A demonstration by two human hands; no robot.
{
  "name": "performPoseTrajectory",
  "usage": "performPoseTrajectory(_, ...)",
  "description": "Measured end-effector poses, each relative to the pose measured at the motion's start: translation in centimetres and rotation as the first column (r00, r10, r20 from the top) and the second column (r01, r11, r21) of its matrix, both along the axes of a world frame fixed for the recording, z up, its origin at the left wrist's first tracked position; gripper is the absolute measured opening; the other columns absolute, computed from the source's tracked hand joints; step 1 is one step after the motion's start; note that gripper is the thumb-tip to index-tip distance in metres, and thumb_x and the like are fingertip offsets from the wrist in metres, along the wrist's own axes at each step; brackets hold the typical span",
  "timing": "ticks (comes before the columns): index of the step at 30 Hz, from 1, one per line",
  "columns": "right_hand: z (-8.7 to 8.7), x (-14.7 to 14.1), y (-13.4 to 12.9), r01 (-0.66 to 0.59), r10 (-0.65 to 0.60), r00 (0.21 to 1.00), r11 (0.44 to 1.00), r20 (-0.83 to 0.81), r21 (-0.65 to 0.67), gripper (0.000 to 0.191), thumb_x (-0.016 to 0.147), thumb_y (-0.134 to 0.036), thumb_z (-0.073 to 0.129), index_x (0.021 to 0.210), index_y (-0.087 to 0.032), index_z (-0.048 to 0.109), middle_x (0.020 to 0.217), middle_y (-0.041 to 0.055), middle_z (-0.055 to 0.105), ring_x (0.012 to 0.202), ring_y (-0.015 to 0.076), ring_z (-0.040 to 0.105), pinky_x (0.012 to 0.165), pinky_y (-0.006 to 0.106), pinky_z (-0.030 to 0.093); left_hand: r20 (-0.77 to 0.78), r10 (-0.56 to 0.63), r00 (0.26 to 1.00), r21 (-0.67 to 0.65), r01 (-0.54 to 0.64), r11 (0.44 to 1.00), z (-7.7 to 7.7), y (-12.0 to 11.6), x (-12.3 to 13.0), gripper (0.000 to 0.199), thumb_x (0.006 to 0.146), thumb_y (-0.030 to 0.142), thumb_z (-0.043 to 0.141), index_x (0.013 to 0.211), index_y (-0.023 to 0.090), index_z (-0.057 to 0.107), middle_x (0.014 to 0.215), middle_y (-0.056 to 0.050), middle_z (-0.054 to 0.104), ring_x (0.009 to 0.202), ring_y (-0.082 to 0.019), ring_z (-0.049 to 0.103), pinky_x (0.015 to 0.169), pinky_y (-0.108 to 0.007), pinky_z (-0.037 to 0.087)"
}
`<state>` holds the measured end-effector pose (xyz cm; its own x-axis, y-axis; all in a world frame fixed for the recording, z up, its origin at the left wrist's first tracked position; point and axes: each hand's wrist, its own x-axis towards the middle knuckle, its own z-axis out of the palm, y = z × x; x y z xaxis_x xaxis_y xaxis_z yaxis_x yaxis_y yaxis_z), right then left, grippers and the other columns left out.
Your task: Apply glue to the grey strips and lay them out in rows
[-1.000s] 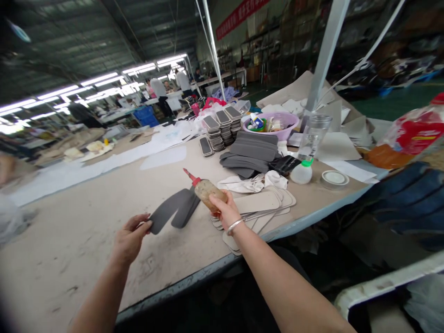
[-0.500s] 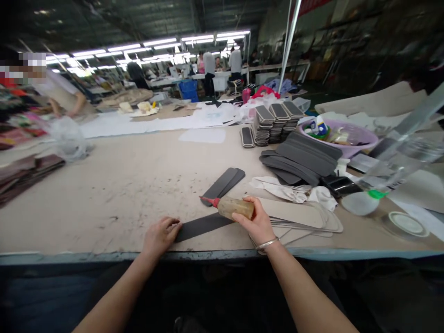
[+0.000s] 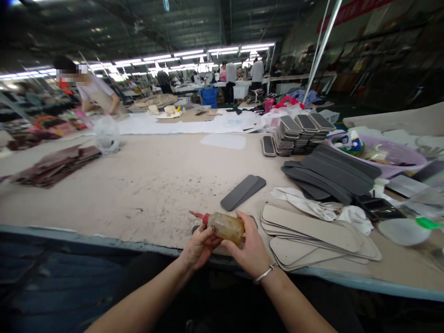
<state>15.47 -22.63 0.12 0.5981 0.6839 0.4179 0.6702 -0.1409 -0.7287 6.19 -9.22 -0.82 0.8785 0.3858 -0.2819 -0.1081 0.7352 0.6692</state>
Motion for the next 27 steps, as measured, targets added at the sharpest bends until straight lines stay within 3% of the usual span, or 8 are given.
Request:
performPoseTrajectory(4, 0.3, 0.4, -0.5, 0.023, -0.024, 0.998, 1.0, -0.062, -0.005, 0.054, 0.073, -0.037, 0.067, 0.119, -0.021, 0.043, 0.115, 0.0103, 0.051, 0.105, 0.0276, 0.051, 0.089, 0.044, 0.045, -0.028, -0.161, 0.987, 0.156, 0.163, 0.974, 0.0, 0.1, -0.7, 0.039, 0.074, 0.036, 0.065, 0.108, 0.018, 0.055, 0.106, -0.009, 0.063, 0.086, -0.018, 0.063, 0.075, -0.031, 0.05)
performPoseTrajectory(6, 0.9, 0.9, -1.1, 0.09, -0.08, 0.984, 0.995, -0.158, 0.053, 0.045, 0.075, -0.038, 0.065, 0.112, -0.022, 0.045, 0.108, 0.0087, 0.053, 0.097, 0.0252, 0.054, 0.084, 0.04, 0.047, -0.15, -0.319, 0.936, 0.406, 0.353, 0.843, 0.6, 1.1, -1.6, 0.041, 0.075, 0.04, 0.062, 0.109, 0.017, 0.058, 0.1, -0.01, 0.065, 0.083, -0.02, 0.064, 0.072, -0.032, 0.05)
performPoseTrajectory(7, 1.3, 1.2, -1.5, 0.125, -0.106, 0.969, 0.99, -0.222, 0.07, 0.043, 0.076, -0.039, 0.064, 0.112, -0.022, 0.044, 0.105, 0.0076, 0.053, 0.09, 0.0233, 0.056, 0.079, 0.038, 0.049, -0.25, -0.337, 0.908, 0.567, 0.42, 0.709, 0.9, 2.0, -2.2, 0.04, 0.074, 0.041, 0.062, 0.106, 0.017, 0.062, 0.095, -0.01, 0.067, 0.082, -0.021, 0.064, 0.072, -0.033, 0.05)
performPoseTrajectory(9, 1.9, 1.8, -2.7, 0.194, -0.16, 0.94, 0.977, -0.301, 0.088, 0.043, 0.077, -0.041, 0.063, 0.11, -0.023, 0.043, 0.099, 0.0052, 0.054, 0.08, 0.0202, 0.056, 0.071, 0.035, 0.05, -0.408, -0.217, 0.887, 0.824, 0.46, 0.331, 1.3, 4.2, -3.7, 0.03, 0.073, 0.038, 0.063, 0.096, 0.019, 0.068, 0.086, -0.008, 0.068, 0.08, -0.021, 0.063, 0.074, -0.033, 0.049)
performPoseTrajectory(11, 2.2, 2.1, -4.0, 0.26, -0.222, 0.932, 0.96, -0.287, 0.102, 0.045, 0.074, -0.041, 0.066, 0.108, -0.023, 0.043, 0.097, 0.004, 0.053, 0.079, 0.0193, 0.055, 0.072, 0.034, 0.049, -0.41, -0.047, 0.911, 0.912, 0.41, -0.014, 1.1, 6.6, -5.3, 0.022, 0.075, 0.035, 0.061, 0.09, 0.022, 0.071, 0.088, -0.007, 0.067, 0.084, -0.021, 0.062, 0.078, -0.033, 0.048)
performPoseTrajectory(14, 1.7, 1.6, -5.4, 0.341, -0.311, 0.925, 0.933, -0.22, 0.113, 0.049, 0.069, -0.039, 0.071, 0.107, -0.022, 0.043, 0.098, 0.0048, 0.051, 0.085, 0.0209, 0.054, 0.076, 0.036, 0.047, -0.334, 0.01, 0.942, 0.903, 0.323, -0.284, 0.0, 9.1, -6.8, 0.024, 0.081, 0.03, 0.054, 0.098, 0.024, 0.069, 0.103, -0.007, 0.064, 0.094, -0.02, 0.06, 0.084, -0.033, 0.047)
performPoseTrajectory(18, 1.0, -0.3, -5.3, 0.286, -0.274, 0.956, 0.95, -0.105, 0.125, 0.048, 0.068, -0.034, 0.072, 0.106, -0.022, 0.044, 0.103, 0.0073, 0.05, 0.096, 0.0249, 0.052, 0.086, 0.041, 0.044, -0.294, -0.012, 0.956, 0.862, 0.26, -0.435, -1.8, 9.2, -7.0, 0.026, 0.087, 0.027, 0.045, 0.097, 0.023, 0.069, 0.1, -0.007, 0.064, 0.091, -0.018, 0.059, 0.081, -0.03, 0.048)
performPoseTrajectory(27, -0.3, -2.9, -1.7, 0.095, -0.112, 0.983, 0.988, 0.143, 0.12, 0.04, 0.071, -0.024, 0.068, 0.104, -0.023, 0.046, 0.107, 0.0095, 0.048, 0.105, 0.0262, 0.048, 0.09, 0.044, 0.045, -0.234, 0.048, 0.971, 0.826, 0.224, -0.518, -2.8, 6.7, -5.9, 0.029, 0.09, 0.025, 0.039, 0.093, 0.022, 0.067, 0.093, -0.006, 0.064, 0.085, -0.016, 0.058, 0.078, -0.029, 0.047)
